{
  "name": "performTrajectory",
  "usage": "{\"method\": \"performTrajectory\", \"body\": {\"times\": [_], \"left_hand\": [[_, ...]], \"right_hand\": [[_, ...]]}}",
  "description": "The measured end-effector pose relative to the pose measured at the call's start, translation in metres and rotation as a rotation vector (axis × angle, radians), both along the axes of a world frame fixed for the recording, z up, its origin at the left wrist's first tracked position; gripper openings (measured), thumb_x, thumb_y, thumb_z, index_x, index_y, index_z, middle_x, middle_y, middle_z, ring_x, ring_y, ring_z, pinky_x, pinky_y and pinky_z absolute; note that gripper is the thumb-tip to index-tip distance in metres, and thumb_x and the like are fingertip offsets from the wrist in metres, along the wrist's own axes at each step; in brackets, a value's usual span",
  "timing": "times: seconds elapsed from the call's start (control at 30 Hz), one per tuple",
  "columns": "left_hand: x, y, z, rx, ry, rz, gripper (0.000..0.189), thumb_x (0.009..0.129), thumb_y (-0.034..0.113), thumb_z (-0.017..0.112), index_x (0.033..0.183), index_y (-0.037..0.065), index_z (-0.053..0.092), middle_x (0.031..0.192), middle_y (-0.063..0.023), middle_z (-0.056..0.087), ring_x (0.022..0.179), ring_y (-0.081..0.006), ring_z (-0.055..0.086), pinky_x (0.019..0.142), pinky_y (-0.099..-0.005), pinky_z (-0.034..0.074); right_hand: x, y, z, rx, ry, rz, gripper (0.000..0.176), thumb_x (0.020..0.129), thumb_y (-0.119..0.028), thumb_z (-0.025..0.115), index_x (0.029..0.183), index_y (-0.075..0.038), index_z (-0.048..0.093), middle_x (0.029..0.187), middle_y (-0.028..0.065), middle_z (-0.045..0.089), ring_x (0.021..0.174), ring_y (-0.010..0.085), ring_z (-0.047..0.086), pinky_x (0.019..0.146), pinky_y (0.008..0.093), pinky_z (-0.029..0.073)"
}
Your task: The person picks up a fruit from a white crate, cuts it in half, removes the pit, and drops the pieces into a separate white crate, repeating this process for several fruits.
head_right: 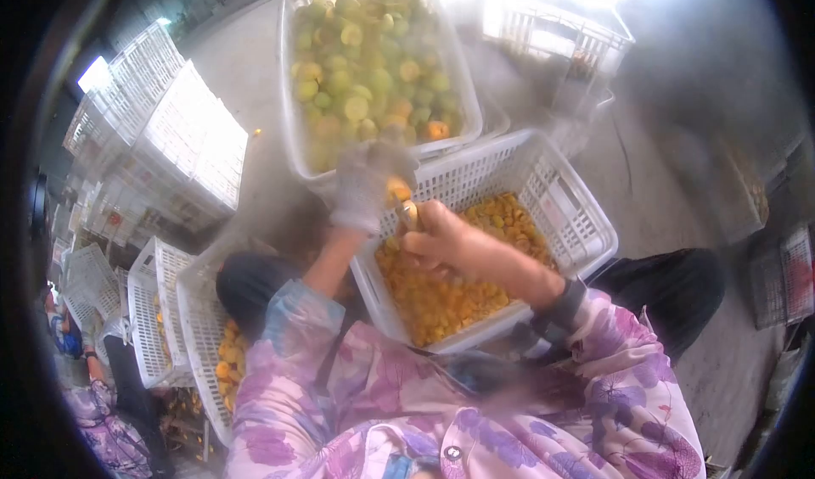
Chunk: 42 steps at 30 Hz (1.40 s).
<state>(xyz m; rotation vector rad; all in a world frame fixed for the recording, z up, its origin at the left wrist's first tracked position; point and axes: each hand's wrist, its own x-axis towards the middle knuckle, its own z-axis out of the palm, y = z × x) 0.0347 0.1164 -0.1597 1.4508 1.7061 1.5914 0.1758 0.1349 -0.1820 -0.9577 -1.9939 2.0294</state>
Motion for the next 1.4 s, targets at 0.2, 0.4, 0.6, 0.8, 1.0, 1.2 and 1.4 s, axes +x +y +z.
{"method": "performTrajectory", "body": {"times": [0.2, 0.4, 0.6, 0.8, 1.0, 1.2, 1.4], "left_hand": [[0.002, 0.005, -0.009, 0.095, -0.408, 0.194, 0.049, 0.097, 0.040, 0.048, 0.076, -0.001, 0.065, 0.068, -0.0061, 0.064, 0.058, -0.0183, 0.060, 0.059, -0.0320, 0.048], [-0.015, 0.010, -0.012, 0.084, -0.347, -0.189, 0.050, 0.097, 0.039, 0.048, 0.068, 0.001, 0.064, 0.060, -0.0050, 0.062, 0.054, -0.0147, 0.058, 0.055, -0.0285, 0.046], [0.007, -0.007, -0.008, 0.081, 0.049, -0.001, 0.050, 0.095, 0.039, 0.055, 0.063, 0.002, 0.064, 0.051, -0.0017, 0.054, 0.049, -0.0098, 0.048, 0.052, -0.0268, 0.040], [0.018, -0.011, -0.004, 0.167, 0.062, 0.135, 0.046, 0.097, 0.038, 0.052, 0.072, 0.001, 0.063, 0.060, -0.0006, 0.056, 0.056, -0.0092, 0.049, 0.053, -0.0272, 0.040], [0.004, 0.001, -0.009, 0.152, -0.385, 0.162, 0.050, 0.098, 0.040, 0.049, 0.068, 0.001, 0.063, 0.058, -0.0050, 0.060, 0.052, -0.0125, 0.056, 0.055, -0.0258, 0.046], [0.003, -0.005, 0.002, 0.175, -0.935, -0.015, 0.053, 0.095, 0.044, 0.051, 0.066, 0.002, 0.062, 0.059, -0.0052, 0.061, 0.051, -0.0147, 0.057, 0.054, -0.0259, 0.047], [-0.002, -0.018, 0.011, 0.061, -0.251, -0.273, 0.053, 0.094, 0.045, 0.054, 0.062, 0.003, 0.062, 0.057, -0.0034, 0.061, 0.052, -0.0113, 0.055, 0.054, -0.0237, 0.044]], "right_hand": [[-0.021, 0.015, -0.050, 0.982, 0.114, -0.149, 0.023, 0.081, 0.001, 0.060, 0.101, 0.001, 0.047, 0.071, 0.0127, 0.060, 0.055, 0.0191, 0.059, 0.048, 0.0350, 0.044], [0.004, 0.020, -0.016, 0.294, 0.258, 0.127, 0.025, 0.078, 0.002, 0.059, 0.100, 0.004, 0.045, 0.071, 0.0209, 0.053, 0.058, 0.0362, 0.052, 0.054, 0.0410, 0.044], [0.007, 0.004, -0.013, 0.845, 0.004, -0.076, 0.028, 0.078, 0.002, 0.058, 0.101, 0.003, 0.042, 0.070, 0.0208, 0.054, 0.054, 0.0359, 0.050, 0.053, 0.0395, 0.044], [-0.007, -0.008, -0.025, 0.867, 0.047, -0.194, 0.028, 0.080, 0.004, 0.056, 0.100, 0.002, 0.037, 0.065, 0.0231, 0.054, 0.061, 0.0447, 0.053, 0.054, 0.0442, 0.044], [-0.007, 0.003, 0.001, 0.445, 0.077, -0.036, 0.020, 0.083, -0.004, 0.055, 0.095, 0.003, 0.040, 0.067, 0.0219, 0.055, 0.058, 0.0350, 0.056, 0.053, 0.0409, 0.045], [-0.021, 0.003, -0.044, 0.887, 0.421, -0.078, 0.009, 0.086, -0.005, 0.054, 0.090, -0.001, 0.047, 0.067, 0.0052, 0.054, 0.049, 0.0105, 0.048, 0.040, 0.0283, 0.039], [0.011, -0.002, 0.009, -0.404, 0.266, 0.247, 0.017, 0.089, -0.019, 0.057, 0.093, -0.005, 0.049, 0.065, -0.0018, 0.049, 0.048, 0.0046, 0.044, 0.037, 0.0219, 0.032]]}}
